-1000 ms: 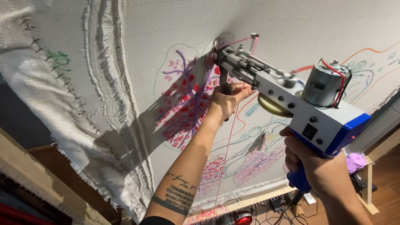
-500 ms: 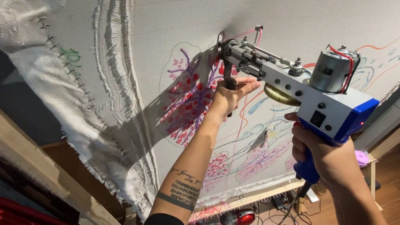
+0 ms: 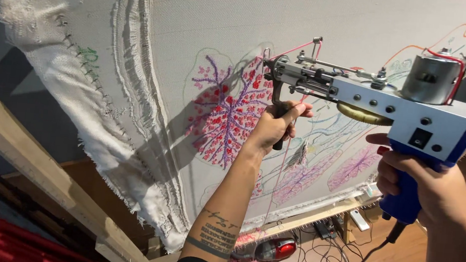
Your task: Using a tufting gun to create a patterned rug on a canvas.
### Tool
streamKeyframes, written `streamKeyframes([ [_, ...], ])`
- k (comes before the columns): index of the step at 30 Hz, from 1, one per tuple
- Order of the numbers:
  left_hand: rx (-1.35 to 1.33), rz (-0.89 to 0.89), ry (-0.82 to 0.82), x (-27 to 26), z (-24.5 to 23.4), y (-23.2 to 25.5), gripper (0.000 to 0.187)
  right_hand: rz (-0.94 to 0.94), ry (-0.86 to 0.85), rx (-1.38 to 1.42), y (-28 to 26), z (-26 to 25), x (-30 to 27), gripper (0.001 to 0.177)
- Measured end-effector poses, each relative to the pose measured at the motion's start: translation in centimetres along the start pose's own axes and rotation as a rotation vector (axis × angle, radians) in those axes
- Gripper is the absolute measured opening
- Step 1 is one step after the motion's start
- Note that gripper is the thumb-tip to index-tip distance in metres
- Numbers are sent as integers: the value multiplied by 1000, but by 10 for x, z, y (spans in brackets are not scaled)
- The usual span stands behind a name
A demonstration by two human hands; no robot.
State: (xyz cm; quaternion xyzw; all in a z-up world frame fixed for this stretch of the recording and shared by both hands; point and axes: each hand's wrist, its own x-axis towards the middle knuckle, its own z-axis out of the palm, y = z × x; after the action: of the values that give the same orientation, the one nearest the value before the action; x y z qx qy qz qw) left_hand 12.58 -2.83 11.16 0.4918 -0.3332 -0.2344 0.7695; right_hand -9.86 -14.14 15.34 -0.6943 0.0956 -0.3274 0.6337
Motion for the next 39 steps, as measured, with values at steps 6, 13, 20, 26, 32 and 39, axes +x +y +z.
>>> streamKeyframes([
  [6, 143, 28, 12, -10, 17, 15, 14, -84, -24, 52, 6, -17, -7, 26],
  [13, 166, 108, -14, -4, 12, 4, 8, -104, -76, 191, 6, -22, -13, 34],
  [20, 133, 21, -2, -10, 12, -3, 13, -82, -132, 169, 14, -30, -11, 31],
  [26, 138, -21, 20, -21, 13, 3, 25, -59, -172, 149, 17, -27, -8, 26],
  [32, 149, -28, 43, -26, 12, 6, 23, -18, -123, 110, 18, -24, -7, 37],
  [39, 169, -6, 40, -20, 6, 4, 16, -20, -151, 124, 20, -21, -1, 36],
])
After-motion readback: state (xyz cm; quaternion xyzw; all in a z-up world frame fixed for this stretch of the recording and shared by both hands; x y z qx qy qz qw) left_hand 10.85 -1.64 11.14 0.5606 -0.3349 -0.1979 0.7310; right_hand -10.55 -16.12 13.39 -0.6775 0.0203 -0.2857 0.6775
